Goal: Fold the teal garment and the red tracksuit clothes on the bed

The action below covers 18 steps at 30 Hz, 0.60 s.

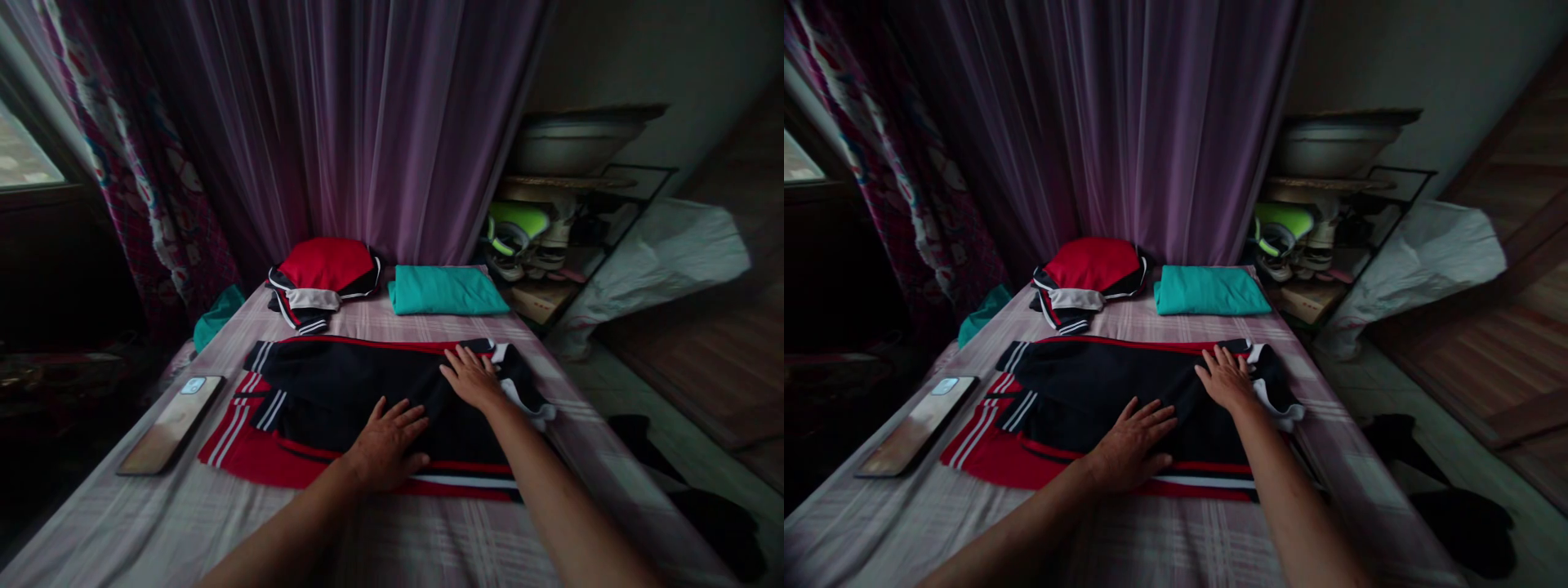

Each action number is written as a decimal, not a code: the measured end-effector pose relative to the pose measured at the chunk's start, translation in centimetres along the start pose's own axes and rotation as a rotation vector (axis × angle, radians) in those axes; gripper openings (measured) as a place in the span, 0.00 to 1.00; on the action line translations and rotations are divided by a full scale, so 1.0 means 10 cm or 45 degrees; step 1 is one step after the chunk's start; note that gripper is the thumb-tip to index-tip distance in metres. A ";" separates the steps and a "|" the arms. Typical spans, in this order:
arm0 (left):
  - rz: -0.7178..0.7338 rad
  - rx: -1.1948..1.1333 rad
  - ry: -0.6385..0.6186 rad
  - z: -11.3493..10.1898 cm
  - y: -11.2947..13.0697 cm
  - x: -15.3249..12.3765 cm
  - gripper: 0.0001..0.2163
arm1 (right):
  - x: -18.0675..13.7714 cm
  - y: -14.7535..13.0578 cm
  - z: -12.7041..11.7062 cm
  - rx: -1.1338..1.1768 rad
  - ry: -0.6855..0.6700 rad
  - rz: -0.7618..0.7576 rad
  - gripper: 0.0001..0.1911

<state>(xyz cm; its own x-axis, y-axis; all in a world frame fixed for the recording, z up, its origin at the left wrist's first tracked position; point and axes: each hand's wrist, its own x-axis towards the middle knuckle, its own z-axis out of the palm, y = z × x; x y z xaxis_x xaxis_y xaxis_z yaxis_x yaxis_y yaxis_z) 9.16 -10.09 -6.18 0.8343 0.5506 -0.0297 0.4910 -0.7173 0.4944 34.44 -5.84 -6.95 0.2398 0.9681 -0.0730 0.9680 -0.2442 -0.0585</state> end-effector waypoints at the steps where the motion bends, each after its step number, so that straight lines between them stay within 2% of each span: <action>1: -0.001 -0.042 -0.007 -0.01 0.01 0.00 0.28 | 0.01 -0.04 -0.05 0.009 0.008 0.008 0.29; 4: 0.015 -0.217 0.054 -0.16 -0.03 0.03 0.24 | 0.04 -0.28 -0.24 0.085 0.159 -0.058 0.27; 7: -0.111 -0.206 0.319 -0.47 -0.25 0.05 0.20 | 0.00 -0.57 -0.31 0.184 0.321 -0.208 0.27; 9: -0.256 0.026 0.494 -0.71 -0.50 0.03 0.20 | -0.05 -0.72 -0.23 0.188 0.253 -0.264 0.28; 11: -0.449 0.364 0.594 -0.91 -0.78 -0.02 0.20 | -0.12 -0.81 -0.10 0.148 0.110 -0.293 0.29; 13: -0.707 0.555 0.542 -1.00 -1.05 -0.12 0.25 | -0.18 -0.83 0.02 0.113 0.015 -0.309 0.29; 15: -0.898 0.594 0.408 -0.99 -1.25 -0.22 0.29 | -0.20 -0.81 0.08 0.096 -0.007 -0.306 0.30; 18: -0.961 0.603 0.321 -0.88 -1.39 -0.33 0.31 | -0.20 -0.80 0.03 0.090 -0.051 -0.287 0.30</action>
<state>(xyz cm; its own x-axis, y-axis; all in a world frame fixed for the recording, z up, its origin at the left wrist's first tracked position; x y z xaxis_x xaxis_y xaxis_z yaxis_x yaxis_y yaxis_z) -2.64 1.78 -5.27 0.1996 0.9797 0.0176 0.9797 -0.1998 0.0127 26.22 -5.87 -6.63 0.0134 0.9959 -0.0893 0.9887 -0.0265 -0.1472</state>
